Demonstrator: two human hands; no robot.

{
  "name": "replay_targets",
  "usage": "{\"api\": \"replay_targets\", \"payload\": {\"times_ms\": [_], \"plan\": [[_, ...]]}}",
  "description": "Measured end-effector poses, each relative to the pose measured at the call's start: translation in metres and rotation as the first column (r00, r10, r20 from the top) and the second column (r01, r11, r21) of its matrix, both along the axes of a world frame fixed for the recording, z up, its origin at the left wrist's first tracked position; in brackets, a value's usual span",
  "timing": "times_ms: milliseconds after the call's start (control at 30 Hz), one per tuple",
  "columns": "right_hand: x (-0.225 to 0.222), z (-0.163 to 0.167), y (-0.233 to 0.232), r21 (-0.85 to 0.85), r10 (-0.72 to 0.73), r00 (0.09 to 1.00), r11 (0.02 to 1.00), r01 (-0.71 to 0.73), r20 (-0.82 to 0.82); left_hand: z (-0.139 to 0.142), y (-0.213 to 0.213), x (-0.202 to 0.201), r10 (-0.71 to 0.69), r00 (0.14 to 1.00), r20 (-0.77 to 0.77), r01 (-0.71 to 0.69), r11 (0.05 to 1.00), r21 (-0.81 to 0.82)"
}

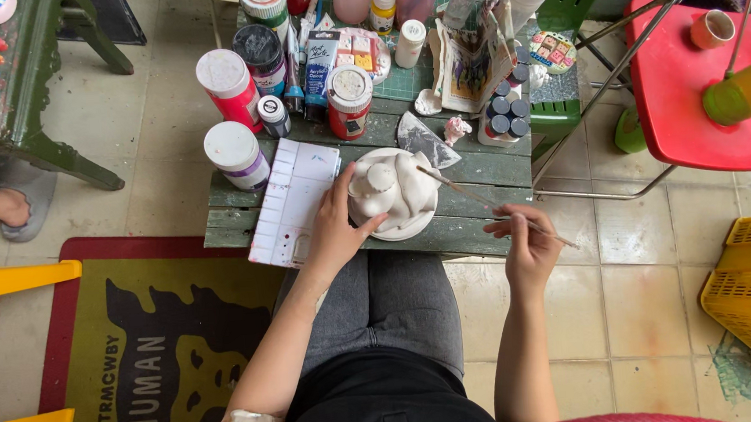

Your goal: The person sits at a low table and paints a white ceramic figurine with a paintbrush, rotating the figurine to reach different sides. They dip the brush, reach into a cup of brushes, open small paint bottles, and continue applying paint to the figurine.

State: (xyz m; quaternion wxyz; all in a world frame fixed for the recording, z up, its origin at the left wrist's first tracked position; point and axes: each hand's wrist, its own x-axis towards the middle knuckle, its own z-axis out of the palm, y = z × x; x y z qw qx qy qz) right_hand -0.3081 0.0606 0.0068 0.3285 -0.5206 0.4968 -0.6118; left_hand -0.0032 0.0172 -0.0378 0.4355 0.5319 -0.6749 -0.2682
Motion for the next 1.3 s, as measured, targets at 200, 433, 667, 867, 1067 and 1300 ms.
{"api": "replay_targets", "payload": {"times_ms": [200,433,667,867,1067,1300], "plan": [[0.017,-0.004,0.007,-0.038,-0.003,0.985,0.999,-0.004,-0.175,-0.001,-0.006,0.011,0.009,1.0,0.009,-0.009,1.0,0.023],[0.014,-0.003,0.026,-0.105,-0.058,0.971,0.994,0.035,-0.23,-0.003,0.005,0.02,-0.012,0.998,0.06,0.009,0.999,0.043],[0.015,-0.002,0.035,-0.073,-0.024,0.978,0.997,0.009,-0.206,0.003,0.009,0.023,-0.01,0.997,0.07,0.006,0.999,0.053],[0.022,0.002,0.041,-0.101,-0.117,0.933,0.991,0.087,-0.342,0.003,0.011,0.028,-0.015,0.997,0.081,0.012,0.999,0.038],[0.024,0.029,0.026,-0.044,-0.063,0.916,0.998,0.05,-0.395,0.002,0.014,0.03,-0.019,0.998,0.066,0.017,0.999,0.039],[0.029,0.058,0.004,-0.051,0.011,0.908,0.998,-0.035,-0.418,0.001,0.013,0.031,-0.017,0.997,0.081,0.016,1.0,0.014]]}}
